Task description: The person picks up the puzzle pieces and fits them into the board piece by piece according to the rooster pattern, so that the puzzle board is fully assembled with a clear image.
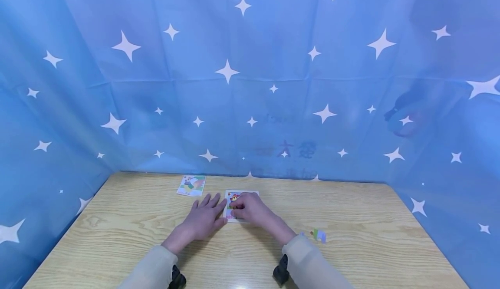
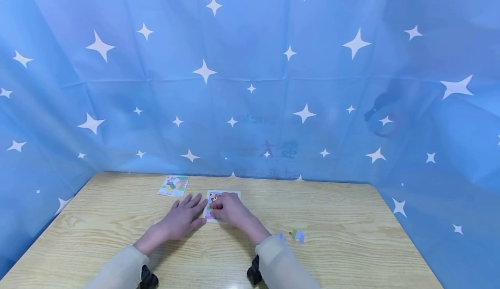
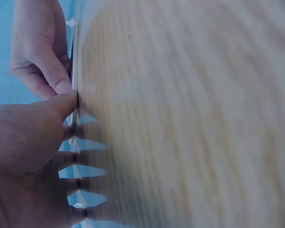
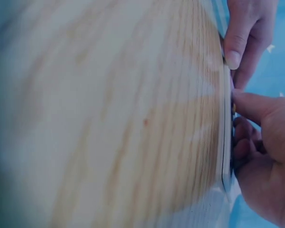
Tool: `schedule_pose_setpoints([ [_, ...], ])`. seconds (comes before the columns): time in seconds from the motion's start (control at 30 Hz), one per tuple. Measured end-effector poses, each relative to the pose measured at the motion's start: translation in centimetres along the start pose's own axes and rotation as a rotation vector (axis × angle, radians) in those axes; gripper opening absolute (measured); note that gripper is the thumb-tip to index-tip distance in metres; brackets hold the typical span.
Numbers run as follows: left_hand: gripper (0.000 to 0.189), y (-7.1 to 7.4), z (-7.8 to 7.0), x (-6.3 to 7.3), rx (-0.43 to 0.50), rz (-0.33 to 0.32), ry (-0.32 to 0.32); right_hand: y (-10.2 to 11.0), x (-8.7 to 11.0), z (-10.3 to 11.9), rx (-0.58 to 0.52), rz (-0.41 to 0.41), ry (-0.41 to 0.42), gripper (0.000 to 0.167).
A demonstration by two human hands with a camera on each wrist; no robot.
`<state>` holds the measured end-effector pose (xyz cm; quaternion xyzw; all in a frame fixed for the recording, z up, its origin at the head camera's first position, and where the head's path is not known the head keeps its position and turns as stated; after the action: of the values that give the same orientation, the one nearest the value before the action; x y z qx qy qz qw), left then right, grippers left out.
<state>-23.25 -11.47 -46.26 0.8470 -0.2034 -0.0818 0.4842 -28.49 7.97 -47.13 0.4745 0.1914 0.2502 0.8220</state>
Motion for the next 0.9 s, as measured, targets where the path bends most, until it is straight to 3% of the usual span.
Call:
schedule_pose_setpoints([
  [0.9,0.058,0.24,-0.36,0.11,-0.003,0.001,0.003,0.2,0.23,-0.55,-0.04,0.045,0.024,0.025],
])
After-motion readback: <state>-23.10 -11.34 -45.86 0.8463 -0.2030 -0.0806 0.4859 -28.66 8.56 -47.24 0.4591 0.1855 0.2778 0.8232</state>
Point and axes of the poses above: each hand's wrist, its own x-axis away from the middle knuckle, its own y-axis out of the back of the hand, z = x × y, the point moved 1 cm from there along -x, towards the middle knuckle, and after that the axes turned 10 degrees about x, right-handed, at the moved point
